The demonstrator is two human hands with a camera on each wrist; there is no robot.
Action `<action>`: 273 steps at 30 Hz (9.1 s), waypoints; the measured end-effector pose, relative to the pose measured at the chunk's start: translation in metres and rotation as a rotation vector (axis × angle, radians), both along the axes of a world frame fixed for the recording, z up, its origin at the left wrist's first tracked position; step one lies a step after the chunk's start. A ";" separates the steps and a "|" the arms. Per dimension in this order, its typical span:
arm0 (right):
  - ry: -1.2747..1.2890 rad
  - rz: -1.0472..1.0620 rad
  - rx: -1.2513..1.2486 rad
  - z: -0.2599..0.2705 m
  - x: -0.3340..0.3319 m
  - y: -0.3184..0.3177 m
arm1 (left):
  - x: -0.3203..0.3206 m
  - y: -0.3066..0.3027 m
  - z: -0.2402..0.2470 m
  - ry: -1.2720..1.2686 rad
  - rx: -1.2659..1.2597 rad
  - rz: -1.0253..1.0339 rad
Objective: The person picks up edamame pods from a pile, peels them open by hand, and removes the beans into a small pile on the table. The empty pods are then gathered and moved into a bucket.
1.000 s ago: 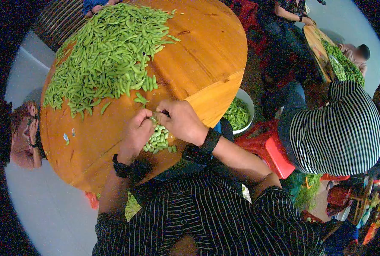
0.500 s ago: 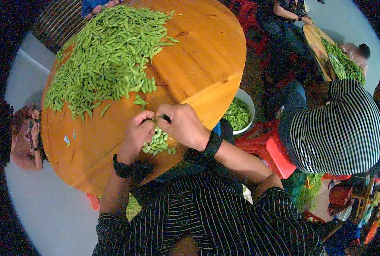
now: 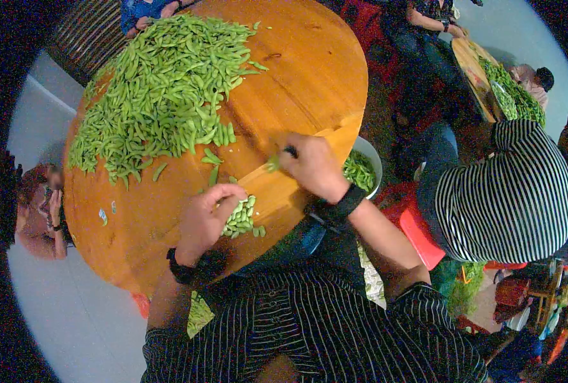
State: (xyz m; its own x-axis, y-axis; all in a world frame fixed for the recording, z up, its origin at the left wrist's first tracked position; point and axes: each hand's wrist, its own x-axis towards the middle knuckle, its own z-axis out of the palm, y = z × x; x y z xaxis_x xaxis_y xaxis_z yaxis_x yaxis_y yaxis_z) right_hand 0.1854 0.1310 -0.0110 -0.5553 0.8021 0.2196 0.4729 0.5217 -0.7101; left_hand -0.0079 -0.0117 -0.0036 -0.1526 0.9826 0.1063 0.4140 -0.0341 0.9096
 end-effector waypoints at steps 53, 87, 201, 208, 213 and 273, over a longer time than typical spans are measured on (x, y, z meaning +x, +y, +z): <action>0.219 0.380 -0.217 0.002 -0.042 -0.035 | -0.010 0.010 -0.008 -0.301 -0.075 0.049; 0.343 0.366 -0.520 0.004 -0.042 -0.041 | -0.009 0.014 -0.008 -0.751 -0.243 0.072; 0.021 0.314 0.210 0.005 -0.041 -0.057 | -0.007 0.000 -0.007 -0.613 -0.296 0.062; -0.310 0.041 0.204 0.015 -0.023 -0.022 | -0.030 -0.004 -0.019 0.011 -0.020 -0.017; -0.244 -0.069 0.249 0.010 -0.021 -0.017 | -0.045 0.012 -0.030 0.092 0.132 0.238; 0.299 0.320 -0.510 0.001 -0.056 -0.032 | -0.028 0.018 -0.012 -0.614 -0.240 -0.025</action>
